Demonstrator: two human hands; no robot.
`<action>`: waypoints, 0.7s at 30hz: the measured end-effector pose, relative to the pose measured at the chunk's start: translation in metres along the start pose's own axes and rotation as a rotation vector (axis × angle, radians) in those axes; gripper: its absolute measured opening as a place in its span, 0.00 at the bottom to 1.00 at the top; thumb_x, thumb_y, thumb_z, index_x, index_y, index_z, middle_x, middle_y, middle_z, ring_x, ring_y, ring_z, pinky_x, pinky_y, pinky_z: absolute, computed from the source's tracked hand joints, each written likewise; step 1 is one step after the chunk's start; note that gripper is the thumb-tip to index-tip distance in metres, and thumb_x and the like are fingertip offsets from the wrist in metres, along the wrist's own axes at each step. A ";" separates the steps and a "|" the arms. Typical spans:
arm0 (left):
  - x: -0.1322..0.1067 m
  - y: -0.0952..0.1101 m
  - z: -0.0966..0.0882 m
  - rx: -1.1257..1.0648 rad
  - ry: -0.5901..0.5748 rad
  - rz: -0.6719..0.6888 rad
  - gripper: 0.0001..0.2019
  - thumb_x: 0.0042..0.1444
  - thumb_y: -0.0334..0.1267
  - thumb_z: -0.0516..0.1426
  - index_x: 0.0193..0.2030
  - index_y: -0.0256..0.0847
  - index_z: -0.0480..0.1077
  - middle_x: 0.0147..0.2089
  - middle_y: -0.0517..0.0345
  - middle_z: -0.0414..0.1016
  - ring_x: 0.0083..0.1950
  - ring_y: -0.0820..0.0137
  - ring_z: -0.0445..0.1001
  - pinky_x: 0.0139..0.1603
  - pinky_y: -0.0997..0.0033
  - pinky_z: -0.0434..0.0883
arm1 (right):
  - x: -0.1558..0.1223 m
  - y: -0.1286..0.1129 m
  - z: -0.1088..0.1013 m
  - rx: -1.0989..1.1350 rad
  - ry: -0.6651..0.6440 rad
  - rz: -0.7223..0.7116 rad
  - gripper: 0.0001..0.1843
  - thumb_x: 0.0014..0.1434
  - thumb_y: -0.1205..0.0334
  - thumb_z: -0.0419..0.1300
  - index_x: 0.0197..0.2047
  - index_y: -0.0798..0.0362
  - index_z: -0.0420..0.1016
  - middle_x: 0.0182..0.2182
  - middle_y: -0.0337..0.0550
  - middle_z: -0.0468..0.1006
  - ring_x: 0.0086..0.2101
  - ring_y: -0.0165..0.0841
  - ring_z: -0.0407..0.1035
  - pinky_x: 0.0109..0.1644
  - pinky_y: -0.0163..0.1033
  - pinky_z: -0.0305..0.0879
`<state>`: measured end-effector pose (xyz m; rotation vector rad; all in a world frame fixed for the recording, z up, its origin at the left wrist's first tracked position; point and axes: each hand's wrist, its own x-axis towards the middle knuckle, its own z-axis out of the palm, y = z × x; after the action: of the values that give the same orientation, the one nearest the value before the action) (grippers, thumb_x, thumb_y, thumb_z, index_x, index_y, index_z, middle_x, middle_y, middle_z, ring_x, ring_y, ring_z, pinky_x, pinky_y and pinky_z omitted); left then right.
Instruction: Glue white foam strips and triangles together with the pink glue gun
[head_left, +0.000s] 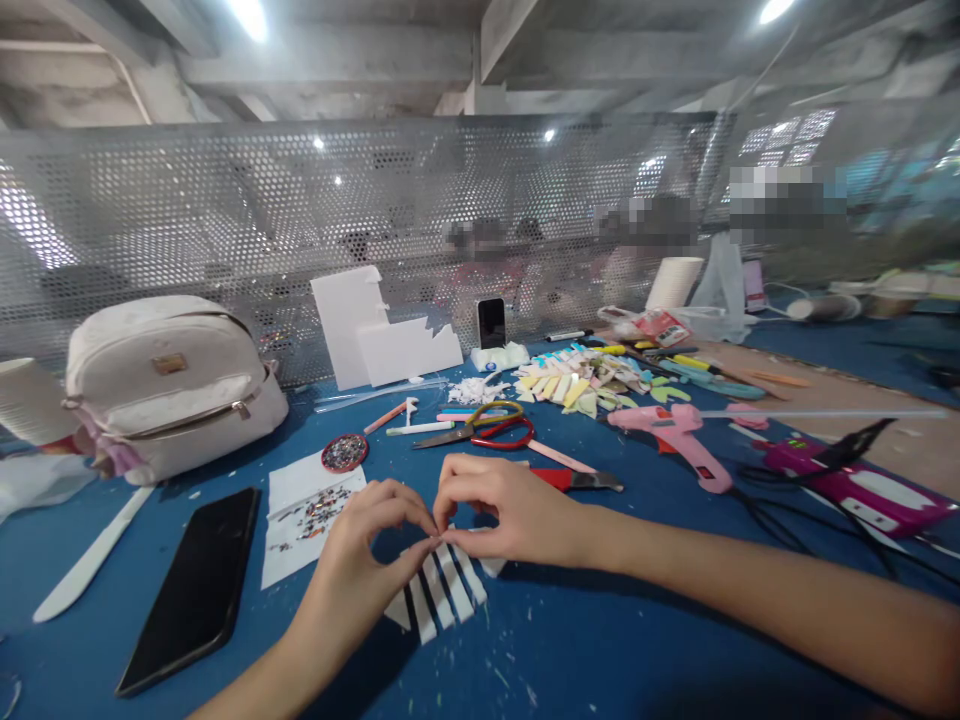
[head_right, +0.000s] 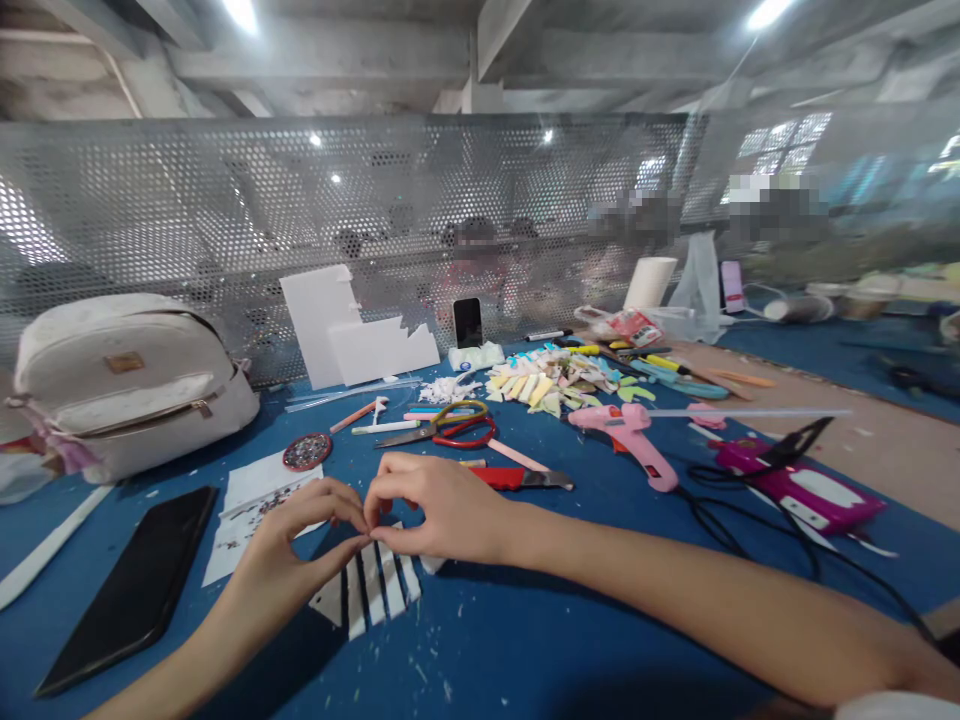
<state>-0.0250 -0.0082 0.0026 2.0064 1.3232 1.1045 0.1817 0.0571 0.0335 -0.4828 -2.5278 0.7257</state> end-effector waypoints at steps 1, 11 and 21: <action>0.000 0.000 0.000 0.002 0.003 0.003 0.04 0.58 0.37 0.60 0.32 0.46 0.75 0.38 0.58 0.75 0.43 0.65 0.73 0.47 0.64 0.66 | 0.000 0.000 0.000 -0.005 0.003 0.000 0.03 0.59 0.69 0.63 0.37 0.52 0.76 0.35 0.38 0.71 0.34 0.29 0.67 0.36 0.33 0.60; 0.000 -0.001 0.000 0.028 0.005 0.001 0.03 0.58 0.36 0.60 0.33 0.46 0.75 0.39 0.59 0.76 0.43 0.65 0.73 0.47 0.63 0.65 | -0.002 0.001 0.002 -0.042 0.031 -0.007 0.05 0.59 0.71 0.62 0.38 0.52 0.74 0.36 0.38 0.71 0.35 0.30 0.68 0.39 0.35 0.61; -0.002 0.002 0.002 -0.002 0.001 0.025 0.05 0.60 0.36 0.60 0.31 0.46 0.75 0.39 0.60 0.75 0.43 0.68 0.73 0.47 0.66 0.66 | -0.002 -0.003 0.005 -0.048 0.046 -0.034 0.05 0.59 0.72 0.61 0.36 0.53 0.72 0.35 0.39 0.71 0.35 0.32 0.67 0.39 0.35 0.61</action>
<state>-0.0229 -0.0104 0.0027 2.0263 1.3005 1.1174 0.1797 0.0522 0.0304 -0.4660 -2.5098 0.6352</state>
